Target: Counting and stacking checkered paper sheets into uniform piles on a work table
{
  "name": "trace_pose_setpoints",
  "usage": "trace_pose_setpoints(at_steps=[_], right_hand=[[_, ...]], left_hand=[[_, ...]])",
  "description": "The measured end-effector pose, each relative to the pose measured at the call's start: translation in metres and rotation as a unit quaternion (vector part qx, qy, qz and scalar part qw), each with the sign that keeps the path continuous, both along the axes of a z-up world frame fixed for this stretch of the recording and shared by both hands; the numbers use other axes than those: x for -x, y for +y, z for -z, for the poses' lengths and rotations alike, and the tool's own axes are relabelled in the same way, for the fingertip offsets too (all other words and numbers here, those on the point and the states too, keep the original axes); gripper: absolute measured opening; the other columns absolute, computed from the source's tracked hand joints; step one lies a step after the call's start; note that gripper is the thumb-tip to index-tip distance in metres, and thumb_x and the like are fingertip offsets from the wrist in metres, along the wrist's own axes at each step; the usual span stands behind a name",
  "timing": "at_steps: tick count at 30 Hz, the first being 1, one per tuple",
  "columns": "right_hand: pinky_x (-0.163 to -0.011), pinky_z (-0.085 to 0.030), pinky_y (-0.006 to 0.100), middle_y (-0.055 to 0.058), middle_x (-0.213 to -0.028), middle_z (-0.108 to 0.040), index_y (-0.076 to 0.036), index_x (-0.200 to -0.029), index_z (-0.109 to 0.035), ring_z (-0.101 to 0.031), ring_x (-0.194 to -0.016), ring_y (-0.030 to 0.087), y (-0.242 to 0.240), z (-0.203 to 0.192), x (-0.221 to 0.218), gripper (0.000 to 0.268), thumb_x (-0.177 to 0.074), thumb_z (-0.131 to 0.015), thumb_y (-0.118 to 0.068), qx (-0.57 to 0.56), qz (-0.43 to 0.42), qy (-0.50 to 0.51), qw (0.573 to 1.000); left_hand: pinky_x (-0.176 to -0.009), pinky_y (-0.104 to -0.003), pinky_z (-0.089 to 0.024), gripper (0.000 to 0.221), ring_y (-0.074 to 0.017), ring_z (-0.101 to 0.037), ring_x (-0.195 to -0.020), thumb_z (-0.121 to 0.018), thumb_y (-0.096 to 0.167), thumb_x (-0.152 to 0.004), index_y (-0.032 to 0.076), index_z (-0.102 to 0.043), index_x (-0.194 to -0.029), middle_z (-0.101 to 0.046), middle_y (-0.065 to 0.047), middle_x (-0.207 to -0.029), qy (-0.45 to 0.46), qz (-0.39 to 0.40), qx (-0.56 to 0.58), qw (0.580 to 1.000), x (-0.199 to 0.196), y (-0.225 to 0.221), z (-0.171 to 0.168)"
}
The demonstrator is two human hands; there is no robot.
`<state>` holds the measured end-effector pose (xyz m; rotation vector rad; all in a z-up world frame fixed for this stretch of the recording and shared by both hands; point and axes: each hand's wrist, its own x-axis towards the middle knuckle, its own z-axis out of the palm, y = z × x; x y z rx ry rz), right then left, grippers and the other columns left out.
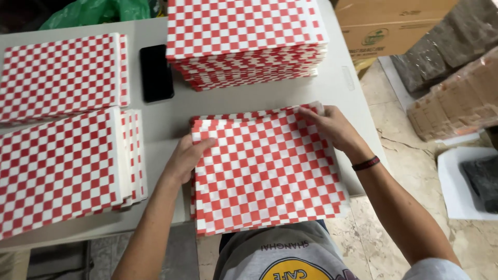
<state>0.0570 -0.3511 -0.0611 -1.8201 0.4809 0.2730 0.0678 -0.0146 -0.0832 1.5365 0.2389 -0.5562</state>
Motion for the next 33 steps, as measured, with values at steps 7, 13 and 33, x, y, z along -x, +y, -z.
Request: trace_pose_setpoints(at_steps=[7,13,33], right_hand=[[-0.071,-0.052,0.048,0.02,-0.079,-0.065,-0.001,-0.091,-0.074,-0.063,-0.078,0.033,-0.05,0.082,-0.013,0.079,-0.099,-0.057,-0.077,0.095,-0.041,-0.001,0.995],[-0.056,-0.04,0.04,0.013,-0.063,-0.048,-0.003,-0.074,-0.061,-0.049,-0.061,0.027,-0.04,0.076,-0.008,0.066,-0.109,-0.058,-0.059,0.134,-0.074,-0.059,0.986],[-0.07,-0.05,0.042,0.014,-0.077,-0.064,-0.001,-0.093,-0.068,-0.06,-0.075,0.028,0.003,0.004,0.015,0.031,-0.094,-0.073,-0.031,0.052,-0.057,-0.054,0.996]], left_hand=[[-0.086,-0.048,-0.059,0.032,-0.0202,-0.072,-0.094,-0.076,0.034,-0.093,0.005,-0.073,-0.107,-0.076,-0.013,-0.094,-0.124,-0.005,-0.009,0.992,-0.011,0.004,0.055],[-0.071,-0.044,-0.065,0.055,-0.0278,-0.077,-0.084,-0.085,0.044,-0.079,0.004,-0.068,-0.112,-0.076,-0.016,-0.095,0.031,-0.022,0.054,0.998,0.004,0.011,0.004],[-0.07,-0.049,-0.064,0.039,-0.0318,-0.076,-0.086,-0.076,0.023,-0.084,-0.001,-0.063,-0.111,-0.075,-0.022,-0.095,0.021,0.023,0.03,0.999,0.006,0.005,-0.007]])
